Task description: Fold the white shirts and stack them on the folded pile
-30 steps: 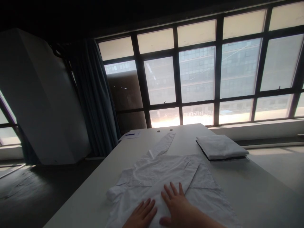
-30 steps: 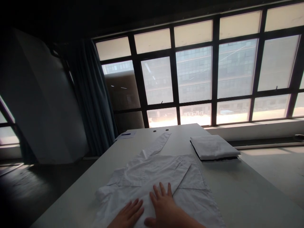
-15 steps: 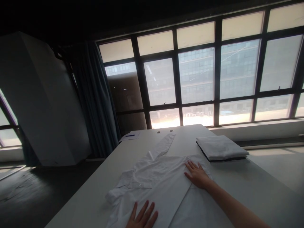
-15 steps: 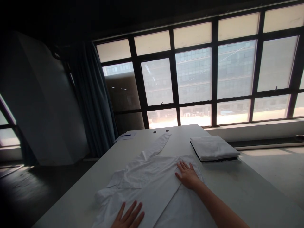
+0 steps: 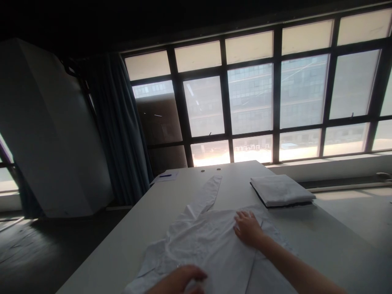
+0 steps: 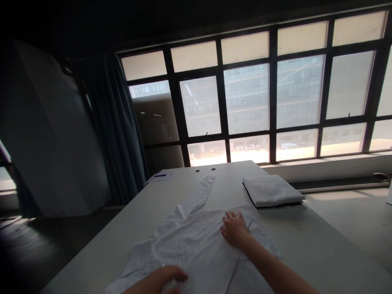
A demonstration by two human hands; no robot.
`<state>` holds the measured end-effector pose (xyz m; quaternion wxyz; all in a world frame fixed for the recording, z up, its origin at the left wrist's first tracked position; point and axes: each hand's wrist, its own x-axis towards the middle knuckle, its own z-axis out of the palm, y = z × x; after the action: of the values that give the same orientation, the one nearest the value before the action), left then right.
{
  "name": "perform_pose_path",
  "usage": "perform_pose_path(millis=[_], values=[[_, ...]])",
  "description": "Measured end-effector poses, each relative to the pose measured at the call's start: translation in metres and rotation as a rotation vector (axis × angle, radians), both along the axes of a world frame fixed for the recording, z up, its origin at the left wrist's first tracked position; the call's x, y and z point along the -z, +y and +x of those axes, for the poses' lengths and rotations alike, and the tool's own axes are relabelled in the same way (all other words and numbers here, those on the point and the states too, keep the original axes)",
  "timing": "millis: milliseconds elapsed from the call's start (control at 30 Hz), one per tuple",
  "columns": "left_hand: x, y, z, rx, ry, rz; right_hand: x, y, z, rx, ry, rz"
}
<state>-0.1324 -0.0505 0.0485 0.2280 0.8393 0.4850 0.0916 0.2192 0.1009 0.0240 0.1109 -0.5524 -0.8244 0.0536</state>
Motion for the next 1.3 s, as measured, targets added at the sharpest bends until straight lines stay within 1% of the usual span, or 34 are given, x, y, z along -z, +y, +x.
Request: perform_pose_path(millis=[33,67,100,133,200,233,300,367,433,500,567,633,667,767,833,900,933,1000,1100,1167,1233,1300], values=[[-0.009,0.013,0.004,-0.039,-0.021,0.028,0.001,-0.002,-0.012,-0.023,0.008,0.003],[-0.014,0.028,0.008,-0.103,-0.033,0.09,0.002,-0.004,-0.022,-0.058,0.018,-0.005],[-0.016,0.043,0.011,-0.141,-0.007,0.13,0.004,-0.006,-0.031,-0.097,0.03,-0.021],[-0.015,0.059,0.013,-0.178,0.046,0.153,0.006,-0.007,-0.039,-0.133,0.043,-0.042],[-0.006,0.084,0.007,-0.253,0.174,0.177,0.01,-0.007,-0.047,-0.168,0.069,-0.086],[-0.001,0.094,0.001,-0.292,0.21,0.184,0.011,-0.007,-0.048,-0.166,0.078,-0.102],[0.009,0.107,-0.016,-0.36,0.269,0.192,0.012,-0.006,-0.047,-0.142,0.084,-0.116],[0.016,0.11,-0.033,-0.4,0.323,0.196,0.012,-0.005,-0.044,-0.135,0.084,-0.121],[0.02,0.108,-0.043,-0.415,0.381,0.192,0.012,-0.006,-0.041,-0.136,0.082,-0.128],[0.021,0.1,-0.045,-0.407,0.412,0.179,0.014,-0.011,-0.038,-0.14,0.083,-0.133],[0.019,0.089,-0.043,-0.391,0.426,0.151,0.015,-0.019,-0.035,-0.148,0.082,-0.128],[0.012,0.077,-0.038,-0.369,0.436,0.108,0.014,-0.029,-0.03,-0.167,0.069,-0.121],[0.006,0.071,-0.036,-0.362,0.442,0.088,0.011,-0.034,-0.027,-0.178,0.056,-0.118],[-0.018,0.058,-0.029,-0.331,0.443,0.062,-0.001,-0.046,-0.022,-0.2,-0.002,-0.107],[-0.034,0.058,-0.024,-0.333,0.431,0.092,-0.013,-0.049,-0.024,-0.169,-0.034,-0.102],[-0.043,0.066,-0.019,-0.367,0.423,0.137,-0.022,-0.049,-0.032,-0.117,-0.044,-0.094],[-0.045,0.072,-0.016,-0.392,0.417,0.158,-0.025,-0.049,-0.039,-0.091,-0.037,-0.082],[-0.043,0.088,-0.009,-0.428,0.391,0.185,-0.026,-0.047,-0.056,-0.055,-0.001,-0.038],[-0.033,0.117,0.004,-0.434,0.314,0.211,-0.018,-0.046,-0.081,-0.009,0.093,0.014],[-0.025,0.136,0.014,-0.415,0.263,0.234,-0.01,-0.048,-0.091,-0.006,0.153,0.02],[-0.016,0.152,0.023,-0.395,0.235,0.256,-0.002,-0.049,-0.093,-0.027,0.2,0.019],[-0.008,0.163,0.031,-0.38,0.233,0.27,0.005,-0.049,-0.09,-0.052,0.237,0.016]])
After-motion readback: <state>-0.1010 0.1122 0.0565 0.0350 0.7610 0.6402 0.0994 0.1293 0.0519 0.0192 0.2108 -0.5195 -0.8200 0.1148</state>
